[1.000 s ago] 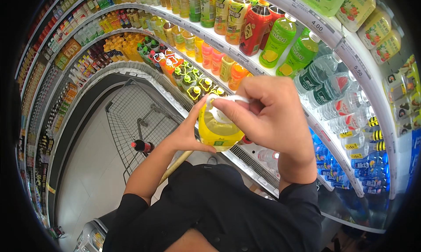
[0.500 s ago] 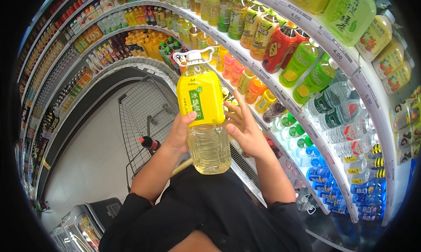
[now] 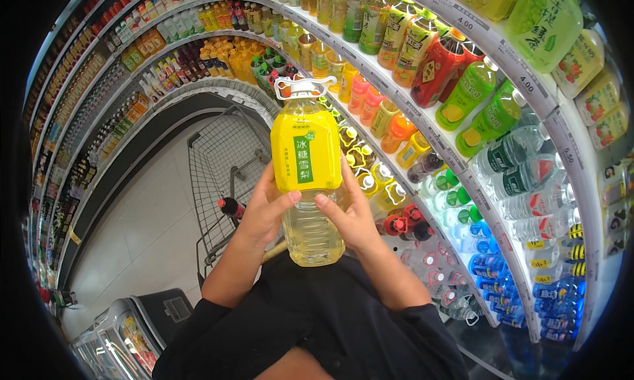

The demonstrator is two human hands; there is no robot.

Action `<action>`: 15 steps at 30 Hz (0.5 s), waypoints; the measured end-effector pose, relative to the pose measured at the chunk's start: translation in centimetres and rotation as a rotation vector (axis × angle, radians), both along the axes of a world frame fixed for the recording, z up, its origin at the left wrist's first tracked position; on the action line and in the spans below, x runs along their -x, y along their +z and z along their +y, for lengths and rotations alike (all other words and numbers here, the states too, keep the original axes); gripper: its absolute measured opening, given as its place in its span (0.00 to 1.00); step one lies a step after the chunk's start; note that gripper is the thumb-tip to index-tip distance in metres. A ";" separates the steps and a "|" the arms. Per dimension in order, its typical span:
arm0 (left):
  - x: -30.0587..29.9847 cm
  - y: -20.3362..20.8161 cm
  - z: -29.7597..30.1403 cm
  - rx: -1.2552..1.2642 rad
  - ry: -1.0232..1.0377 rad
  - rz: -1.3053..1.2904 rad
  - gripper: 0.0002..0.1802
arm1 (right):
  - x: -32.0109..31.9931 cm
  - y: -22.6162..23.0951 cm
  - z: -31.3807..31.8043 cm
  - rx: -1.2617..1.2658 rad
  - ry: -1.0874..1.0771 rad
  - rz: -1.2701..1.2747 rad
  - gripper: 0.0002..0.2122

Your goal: The person unloads bottles of water and sports drinks from a shopping cart onto refrigerator shelves, pushes the cart along the beverage aisle, and picks bottles of tea and juice from the shelves, placing them into the shopping cart by hand.

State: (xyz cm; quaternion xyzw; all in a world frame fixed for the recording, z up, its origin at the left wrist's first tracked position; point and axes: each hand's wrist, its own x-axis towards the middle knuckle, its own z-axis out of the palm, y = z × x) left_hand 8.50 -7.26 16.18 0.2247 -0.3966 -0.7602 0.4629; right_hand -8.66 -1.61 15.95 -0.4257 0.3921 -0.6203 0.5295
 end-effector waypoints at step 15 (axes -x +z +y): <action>-1.5 0.0 1.1 -0.027 0.007 0.006 0.49 | -1.7 -0.7 0.7 0.042 0.028 0.066 0.39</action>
